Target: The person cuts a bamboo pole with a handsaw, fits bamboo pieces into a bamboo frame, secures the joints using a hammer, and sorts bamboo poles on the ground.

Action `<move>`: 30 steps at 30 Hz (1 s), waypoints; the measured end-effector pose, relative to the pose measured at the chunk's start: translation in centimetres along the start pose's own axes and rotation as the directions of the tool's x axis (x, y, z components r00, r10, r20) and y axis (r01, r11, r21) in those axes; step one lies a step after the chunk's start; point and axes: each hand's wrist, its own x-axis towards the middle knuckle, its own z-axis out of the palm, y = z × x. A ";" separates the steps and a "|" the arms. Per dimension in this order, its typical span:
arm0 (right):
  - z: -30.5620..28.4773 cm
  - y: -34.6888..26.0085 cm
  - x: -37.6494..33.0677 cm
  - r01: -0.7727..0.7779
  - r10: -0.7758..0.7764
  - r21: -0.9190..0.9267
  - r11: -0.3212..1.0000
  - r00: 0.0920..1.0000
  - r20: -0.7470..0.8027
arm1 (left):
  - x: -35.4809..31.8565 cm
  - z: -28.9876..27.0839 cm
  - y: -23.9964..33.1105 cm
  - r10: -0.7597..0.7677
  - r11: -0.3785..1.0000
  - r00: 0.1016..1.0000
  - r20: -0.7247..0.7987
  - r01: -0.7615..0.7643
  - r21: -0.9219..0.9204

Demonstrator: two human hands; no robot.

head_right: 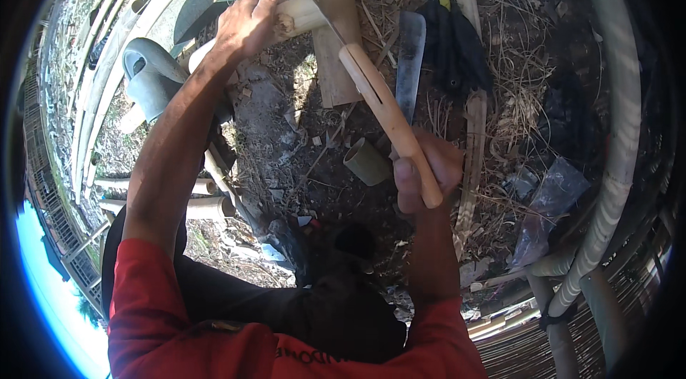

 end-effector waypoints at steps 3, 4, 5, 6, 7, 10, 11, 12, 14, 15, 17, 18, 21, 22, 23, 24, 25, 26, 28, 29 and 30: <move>0.3 1.0 0.2 0.017 -0.016 0.079 0.997 1.000 -0.008 | -0.2 -1.3 1.3 -0.028 0.998 0.987 0.157 0.020 0.051; 0.4 0.8 0.7 0.024 -0.025 0.046 0.999 1.000 0.019 | -0.3 -0.8 0.9 -0.021 0.999 0.985 0.173 0.014 0.042; 1.3 1.5 1.9 0.029 -0.030 0.038 0.999 0.999 0.015 | 0.3 -0.2 0.1 0.009 0.998 0.997 0.077 -0.014 0.065; 2.7 2.4 3.2 -0.031 0.030 0.035 0.999 0.999 0.015 | 1.0 0.4 -0.7 0.042 0.995 0.999 -0.019 -0.040 0.090; 3.4 3.0 3.9 -0.096 0.095 0.039 0.995 0.995 0.016 | 1.2 0.6 -0.8 0.103 0.983 0.987 -0.121 -0.083 0.164; 1.6 3.5 3.9 -0.172 0.176 0.098 0.980 0.983 -0.042 | 1.5 1.0 -1.1 0.044 0.994 0.996 -0.072 -0.036 0.108; 1.2 3.0 3.7 -0.163 0.169 0.100 0.981 0.984 -0.052 | 1.4 1.2 -1.6 0.119 0.984 0.989 -0.084 -0.106 0.141; 0.7 1.8 3.1 -0.192 0.219 0.170 0.967 0.963 -0.157 | 1.5 1.6 -1.9 0.195 0.969 0.976 -0.093 -0.177 0.173; -0.7 -0.2 0.0 -0.209 0.228 0.093 0.973 0.923 -0.309 | 1.5 1.4 -2.5 0.253 0.946 0.964 -0.082 -0.230 0.227; -2.2 -1.2 -2.0 -0.208 0.171 -0.067 0.976 0.918 -0.358 | 1.5 1.3 -2.6 0.300 0.924 0.951 -0.072 -0.272 0.268; -4.3 -3.6 -4.5 -0.162 0.021 -0.342 0.926 0.925 -0.380 | 1.5 1.5 -3.2 0.245 0.942 0.968 -0.044 -0.228 0.246; -5.5 -4.5 -5.7 -0.121 -0.047 -0.466 0.876 0.942 -0.332 | 1.7 1.0 -3.6 0.168 0.962 0.986 -0.017 -0.160 0.221; -11.2 -6.7 -10.5 -0.060 -0.196 -0.724 0.687 0.944 -0.264 | 1.0 -0.6 -1.0 0.127 0.989 0.984 0.127 -0.135 0.055; -12.9 -7.4 -12.5 -0.044 -0.248 -0.819 0.573 0.943 -0.224 | 0.6 -1.7 -0.5 0.088 0.976 0.978 0.190 -0.123 0.178; -14.3 -8.1 -14.2 -0.046 -0.264 -0.818 0.574 0.935 -0.238 | 0.0 -3.5 -0.2 0.033 0.946 0.970 0.239 -0.108 0.306; -15.5 -8.8 -15.8 -0.048 -0.249 -0.868 0.495 0.949 -0.194 | -0.7 -5.7 -0.1 0.053 0.915 0.972 0.229 -0.139 0.378; -16.3 -9.6 -17.4 -0.043 -0.228 -0.909 0.414 0.962 -0.149 | -1.3 -8.3 0.4 0.040 0.845 0.969 0.243 -0.163 0.510; -16.4 -10.3 -18.7 -0.037 -0.216 -0.921 0.388 0.968 -0.130 | -1.8 -11.3 -0.5 0.078 0.808 0.967 0.244 -0.205 0.553; -19.0 -11.0 -23.7 -0.038 -0.169 -0.952 0.304 0.981 -0.093 | -3.1 -15.9 -0.5 0.105 0.738 0.916 0.387 -0.333 0.587; -19.5 -11.2 -25.7 -0.040 -0.102 -0.973 0.226 0.993 -0.064 | -3.9 -17.9 0.2 0.028 0.675 0.907 0.420 -0.327 0.662; -19.1 -11.7 -26.8 -0.038 -0.108 -0.973 0.229 0.992 -0.064 | -4.3 -19.9 0.3 -0.026 0.682 0.912 0.410 -0.284 0.674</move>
